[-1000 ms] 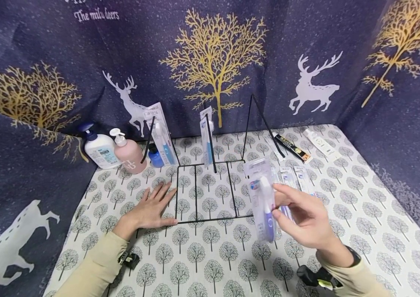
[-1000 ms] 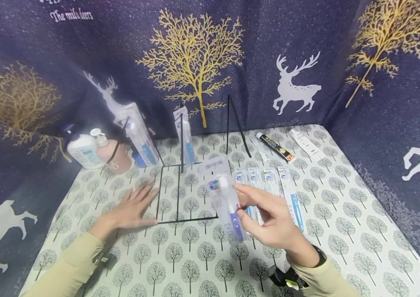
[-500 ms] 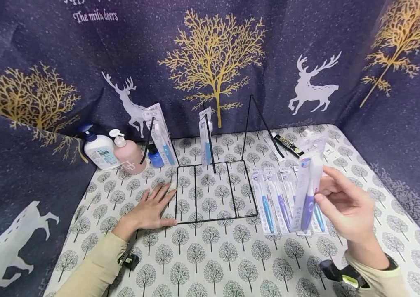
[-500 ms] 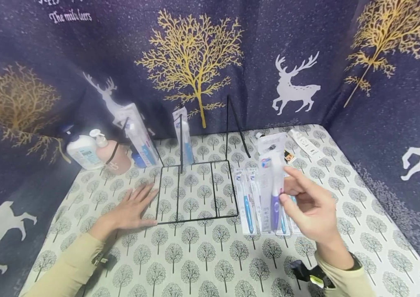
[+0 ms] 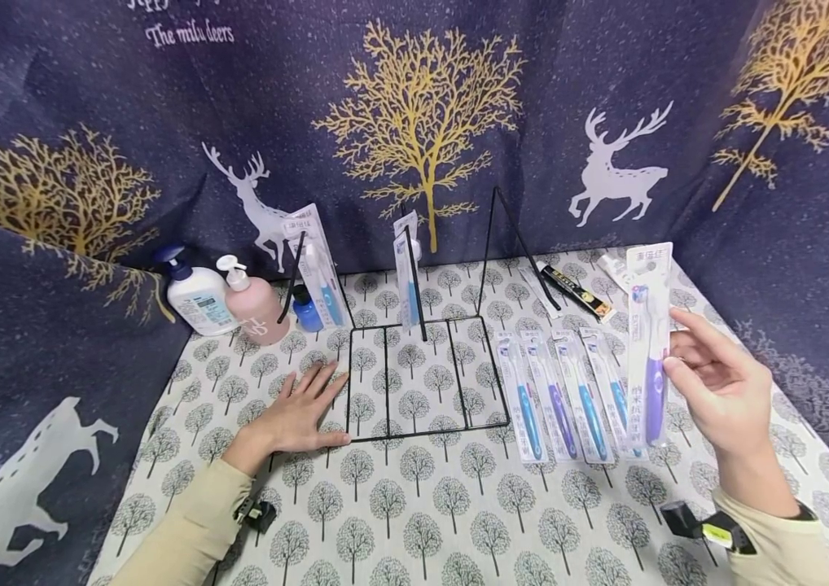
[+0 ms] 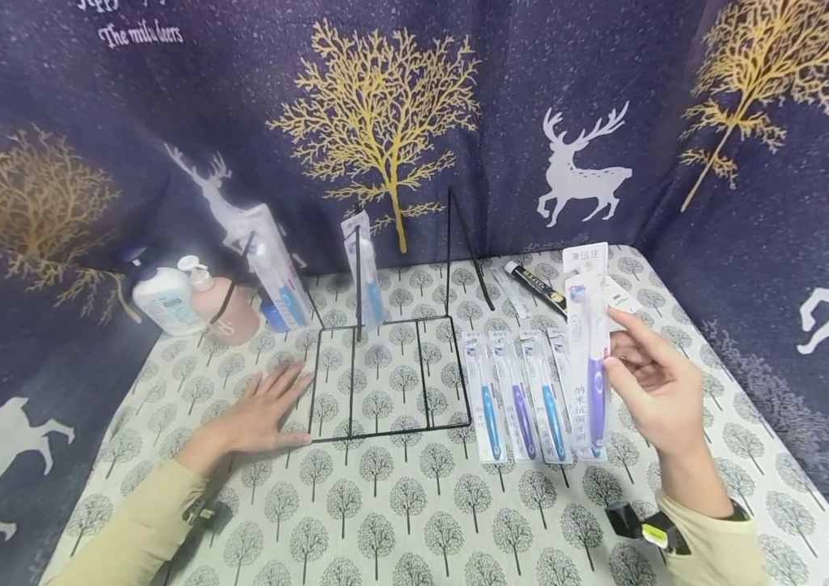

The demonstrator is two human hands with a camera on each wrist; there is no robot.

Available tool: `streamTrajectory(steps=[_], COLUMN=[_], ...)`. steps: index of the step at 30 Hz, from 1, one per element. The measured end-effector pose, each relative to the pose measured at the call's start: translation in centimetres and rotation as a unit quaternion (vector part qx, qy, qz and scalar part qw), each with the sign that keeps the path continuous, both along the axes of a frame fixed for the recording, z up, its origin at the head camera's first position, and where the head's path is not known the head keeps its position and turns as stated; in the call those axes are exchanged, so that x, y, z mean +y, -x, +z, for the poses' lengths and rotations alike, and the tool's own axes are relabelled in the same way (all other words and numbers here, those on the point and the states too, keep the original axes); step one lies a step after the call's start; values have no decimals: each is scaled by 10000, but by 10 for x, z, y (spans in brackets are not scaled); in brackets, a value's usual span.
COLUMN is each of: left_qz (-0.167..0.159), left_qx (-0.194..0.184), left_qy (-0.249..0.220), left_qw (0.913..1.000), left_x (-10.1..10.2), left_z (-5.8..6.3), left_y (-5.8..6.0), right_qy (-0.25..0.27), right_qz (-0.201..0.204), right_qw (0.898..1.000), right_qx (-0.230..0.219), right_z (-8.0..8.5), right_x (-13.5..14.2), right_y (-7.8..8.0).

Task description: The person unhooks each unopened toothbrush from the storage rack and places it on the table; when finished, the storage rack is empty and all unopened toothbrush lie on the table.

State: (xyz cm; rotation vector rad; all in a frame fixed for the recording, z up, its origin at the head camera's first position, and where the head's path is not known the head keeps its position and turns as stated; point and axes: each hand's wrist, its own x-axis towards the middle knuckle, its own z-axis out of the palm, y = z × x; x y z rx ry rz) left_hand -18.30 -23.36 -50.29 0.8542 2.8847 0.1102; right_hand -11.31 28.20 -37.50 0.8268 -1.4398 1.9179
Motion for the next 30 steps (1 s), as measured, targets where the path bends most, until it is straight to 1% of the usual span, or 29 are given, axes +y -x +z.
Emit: streamTrajectory(steps=[6,8,12,15,18,21,23,25,27,29,30], left_qz=[-25,-28,-13,13,14,9,1,-4,-24,-31,-29], left_qx=[31,33,-5,-23,-8,12,15,29,43,50,51], left_qy=[6,-2,-15,5,44,73,68,67,62,35,34], left_qw=[10000,10000,10000,10000,10000,10000,10000,10000,10000,10000,10000], left_x=[0,0,1,1,1,1,1,1,1,1,1], left_z=[-2,-3,-3,-3,-3,-3,-3,-2,-1,0,0], left_y=[1,1,1,0,1,1,2,2,2,2,2], right_qy=[-180,-275,-442,-633,-859,-987,-1190,-1559,-2039,-2476,-2625], right_qz=[-70,-147,-373,-644,-911,-1013,-1161,-1409,-1674,-1838,-1874], right_qw=[9983,9972,9924,9841,9731,9628,9515,9328,9081,8825,8723], right_qx=[-550,-675,-1082,-1529,-1934,-2302,-2590,-2928,-3253,-3551,-3674], right_z=[-18,-23,-34,-42,-51,-61,-68,-74,-79,-85,-87], right_x=[19,24,33,40,48,56,60,65,69,73,75], right_y=[7,9,13,15,18,23,25,28,30,32,33])
